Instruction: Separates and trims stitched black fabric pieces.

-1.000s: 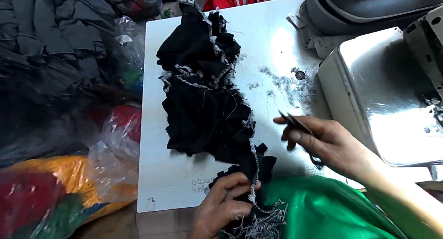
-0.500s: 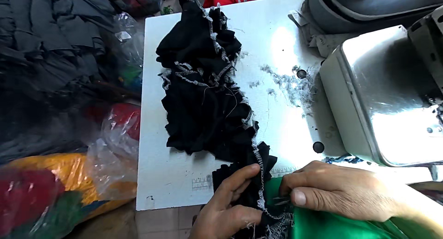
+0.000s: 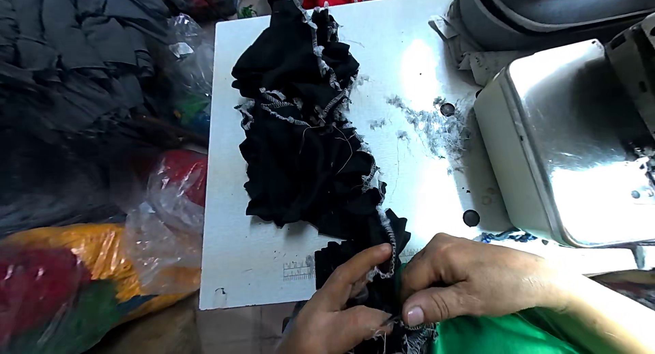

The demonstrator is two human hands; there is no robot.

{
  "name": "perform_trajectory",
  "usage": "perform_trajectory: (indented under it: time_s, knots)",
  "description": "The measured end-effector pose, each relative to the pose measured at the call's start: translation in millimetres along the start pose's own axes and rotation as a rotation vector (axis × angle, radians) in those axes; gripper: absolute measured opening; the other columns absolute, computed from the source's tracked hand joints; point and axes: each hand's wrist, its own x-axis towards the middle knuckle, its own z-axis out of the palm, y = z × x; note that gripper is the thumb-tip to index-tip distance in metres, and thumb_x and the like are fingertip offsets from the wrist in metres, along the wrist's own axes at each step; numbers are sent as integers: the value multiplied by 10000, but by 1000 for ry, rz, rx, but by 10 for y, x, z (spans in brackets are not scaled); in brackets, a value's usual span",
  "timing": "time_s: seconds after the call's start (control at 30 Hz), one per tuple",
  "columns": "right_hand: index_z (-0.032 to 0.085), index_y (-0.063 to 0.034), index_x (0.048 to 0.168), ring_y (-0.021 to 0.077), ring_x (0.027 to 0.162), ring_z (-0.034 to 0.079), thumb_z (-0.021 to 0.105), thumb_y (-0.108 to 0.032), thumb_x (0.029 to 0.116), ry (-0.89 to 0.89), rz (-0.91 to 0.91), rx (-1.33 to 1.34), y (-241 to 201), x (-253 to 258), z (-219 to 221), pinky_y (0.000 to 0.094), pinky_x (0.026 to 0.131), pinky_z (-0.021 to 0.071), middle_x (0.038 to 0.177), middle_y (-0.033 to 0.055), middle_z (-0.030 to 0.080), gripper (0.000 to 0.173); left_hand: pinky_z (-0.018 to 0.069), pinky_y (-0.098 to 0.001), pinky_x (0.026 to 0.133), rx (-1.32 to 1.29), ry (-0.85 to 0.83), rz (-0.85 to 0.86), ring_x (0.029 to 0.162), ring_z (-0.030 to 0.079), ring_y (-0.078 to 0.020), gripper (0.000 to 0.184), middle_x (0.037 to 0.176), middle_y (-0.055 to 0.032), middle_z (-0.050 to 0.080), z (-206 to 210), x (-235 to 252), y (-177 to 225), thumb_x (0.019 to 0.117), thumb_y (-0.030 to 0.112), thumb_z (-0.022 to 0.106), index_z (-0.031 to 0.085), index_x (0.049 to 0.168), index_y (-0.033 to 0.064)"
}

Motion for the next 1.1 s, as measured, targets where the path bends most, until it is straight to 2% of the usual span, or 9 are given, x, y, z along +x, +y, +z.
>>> perform_trajectory:
  time_s: [0.17, 0.27, 0.4, 0.57, 0.67, 0.73, 0.8, 0.93, 1.1]
  knots:
    - [695, -36, 922, -78, 620, 480, 476, -402, 1070, 226, -14, 30, -46, -101, -13, 104, 561, 380, 695, -65, 564, 451, 420, -273, 1169, 10, -23, -13, 1429, 428, -57, 142, 1579, -1, 434, -28, -6, 38, 1028, 226, 606, 665, 1036, 97]
    - [623, -178, 817, -125, 519, 396, 465, -579, 1013, 499, 156, 56, -70, -96, -13, 71, 475, 313, 591, -162, 454, 473, 409, -287, 1178, 45, -30, -22, 1441, 425, -81, 150, 1563, -43, 468, -26, -18, 84, 1027, 208, 608, 656, 1008, 67]
    - [662, -166, 805, -72, 506, 433, 614, -519, 971, 532, 394, -29, -142, 37, 31, 134, 477, 339, 574, -126, 475, 393, 387, -276, 1182, 96, -61, -9, 1430, 444, -97, 183, 1509, -97, 523, -18, -9, 115, 1033, 212, 598, 647, 1022, 36]
    - [673, -121, 803, -44, 522, 421, 620, -355, 1012, 428, 435, -129, -158, 137, -32, 157, 494, 319, 588, -91, 476, 319, 396, -265, 1164, 113, -104, -7, 1398, 494, -135, 218, 1473, -187, 544, -29, 11, 146, 1038, 200, 585, 633, 989, -8]
    - [670, -138, 904, 31, 479, 451, 590, -400, 1014, 718, 358, -285, -151, 74, -45, 218, 445, 378, 595, -54, 503, 296, 396, -263, 1160, 118, -112, -11, 1388, 505, -145, 230, 1460, -202, 552, -30, 8, 177, 1042, 198, 576, 635, 982, -16]
    - [630, -165, 844, 13, 428, 404, 556, -416, 1026, 804, 331, -324, -161, 47, -91, 194, 396, 325, 547, -73, 454, 318, 382, -274, 1173, 133, -110, -10, 1400, 495, -159, 254, 1452, -207, 558, -18, -1, 189, 1046, 222, 570, 637, 983, -15]
    - [658, -146, 777, -12, 426, 406, 595, -376, 1015, 675, 360, -233, -172, 26, -102, 173, 404, 325, 521, -82, 450, 337, 369, -281, 1182, 154, -109, -11, 1400, 497, -166, 264, 1438, -208, 572, -4, -2, 196, 1048, 228, 564, 642, 981, -14]
    - [676, -130, 816, -52, 498, 422, 636, -390, 1001, 372, 496, -33, -167, 81, -97, 147, 483, 337, 575, -102, 482, 322, 357, -287, 1185, 188, -118, 7, 1386, 510, -161, 237, 1416, -203, 590, 17, 30, 199, 1048, 208, 558, 635, 985, -8]
    - [643, -110, 856, -60, 507, 438, 609, -249, 1029, 207, 541, 165, -168, 103, -141, 132, 487, 345, 616, -105, 540, 224, 359, -279, 1176, 193, -133, 13, 1369, 523, -158, 237, 1408, -202, 593, 23, 29, 190, 1052, 210, 549, 628, 996, -5]
